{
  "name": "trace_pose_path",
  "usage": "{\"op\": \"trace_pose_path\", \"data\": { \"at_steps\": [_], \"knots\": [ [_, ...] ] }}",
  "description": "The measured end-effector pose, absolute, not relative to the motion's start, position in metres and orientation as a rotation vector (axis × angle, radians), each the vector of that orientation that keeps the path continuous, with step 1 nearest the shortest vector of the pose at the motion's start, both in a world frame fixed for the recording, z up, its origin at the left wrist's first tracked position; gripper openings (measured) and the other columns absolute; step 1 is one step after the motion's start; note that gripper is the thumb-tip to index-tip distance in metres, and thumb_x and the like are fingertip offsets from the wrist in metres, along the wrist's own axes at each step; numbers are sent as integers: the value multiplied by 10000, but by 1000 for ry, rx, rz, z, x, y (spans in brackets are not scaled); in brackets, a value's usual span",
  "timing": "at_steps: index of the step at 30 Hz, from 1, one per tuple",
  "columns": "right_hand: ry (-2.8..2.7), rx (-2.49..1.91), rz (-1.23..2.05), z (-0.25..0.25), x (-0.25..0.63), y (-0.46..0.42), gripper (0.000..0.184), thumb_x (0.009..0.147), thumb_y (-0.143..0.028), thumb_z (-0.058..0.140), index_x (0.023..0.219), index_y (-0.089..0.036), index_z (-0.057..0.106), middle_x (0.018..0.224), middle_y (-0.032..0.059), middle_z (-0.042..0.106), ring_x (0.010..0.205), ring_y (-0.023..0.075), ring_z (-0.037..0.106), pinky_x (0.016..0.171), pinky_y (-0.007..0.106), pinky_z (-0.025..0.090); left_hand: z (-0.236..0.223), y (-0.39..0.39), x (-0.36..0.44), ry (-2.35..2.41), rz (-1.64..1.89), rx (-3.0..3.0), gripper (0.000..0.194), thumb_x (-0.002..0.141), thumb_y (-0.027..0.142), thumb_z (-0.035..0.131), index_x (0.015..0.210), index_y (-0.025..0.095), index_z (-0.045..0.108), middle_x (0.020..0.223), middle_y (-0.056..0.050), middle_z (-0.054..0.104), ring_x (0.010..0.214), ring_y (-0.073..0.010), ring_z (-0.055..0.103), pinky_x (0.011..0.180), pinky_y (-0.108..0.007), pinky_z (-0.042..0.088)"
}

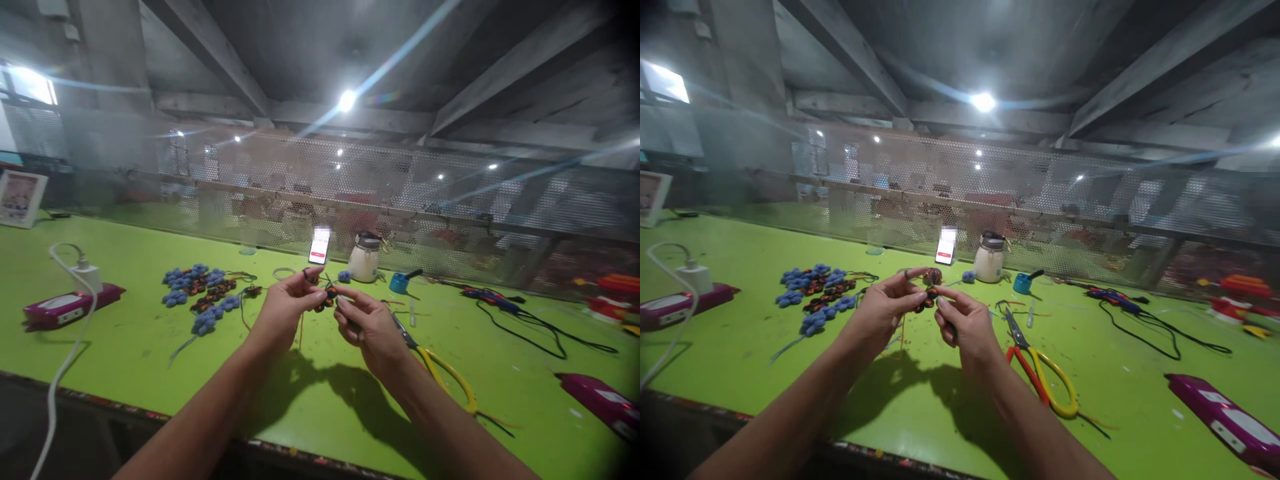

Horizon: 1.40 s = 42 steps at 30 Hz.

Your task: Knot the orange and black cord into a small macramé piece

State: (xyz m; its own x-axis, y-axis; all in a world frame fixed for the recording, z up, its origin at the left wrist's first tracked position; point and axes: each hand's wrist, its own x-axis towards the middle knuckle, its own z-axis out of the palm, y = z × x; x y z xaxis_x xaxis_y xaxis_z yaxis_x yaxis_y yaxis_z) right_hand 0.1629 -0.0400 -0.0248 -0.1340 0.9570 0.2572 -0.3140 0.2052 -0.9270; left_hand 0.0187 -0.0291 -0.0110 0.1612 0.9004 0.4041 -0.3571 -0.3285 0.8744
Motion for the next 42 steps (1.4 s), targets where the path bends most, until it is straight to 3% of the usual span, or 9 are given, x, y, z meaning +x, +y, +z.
{"op": "trace_pose_path", "data": {
  "at_steps": [11,16,23,28,42],
  "knots": [
    [-1656,-777,720,-15,177,-44,312,817,-249,569,1118,-196,631,517,-62,328,467,82,262,438,236,209,-4,-32,11,450,1374,1183,434,614,99,721,1042,121,652,652,-6,597,614,-100,528,615,-241,392],
    [-1768,-867,480,-14,183,-44,308,830,-249,548,1125,-208,626,560,-32,441,474,90,307,438,239,251,-6,-30,9,445,1391,1236,513,608,124,740,1105,156,616,674,-6,610,631,-117,549,607,-253,406],
    [-1913,-847,86,-6,192,-42,221,825,-203,548,1003,-200,678,836,57,695,684,163,605,632,301,468,-9,-31,10,442,1462,1249,499,622,132,737,1103,187,616,756,-8,612,686,-111,552,616,-236,411],
    [-1986,-772,26,2,195,-45,242,836,-161,525,1021,-215,671,958,62,708,861,187,648,772,335,493,-8,-33,11,463,1487,1276,455,642,149,724,1084,193,628,766,-13,620,672,-114,562,600,-239,408],
    [-1987,-773,54,3,199,-45,219,813,-156,555,974,-206,694,903,55,719,780,174,661,688,298,506,-7,-33,11,469,1473,1313,393,664,120,684,1055,153,650,716,-16,604,642,-101,532,588,-231,380]
  ]
}}
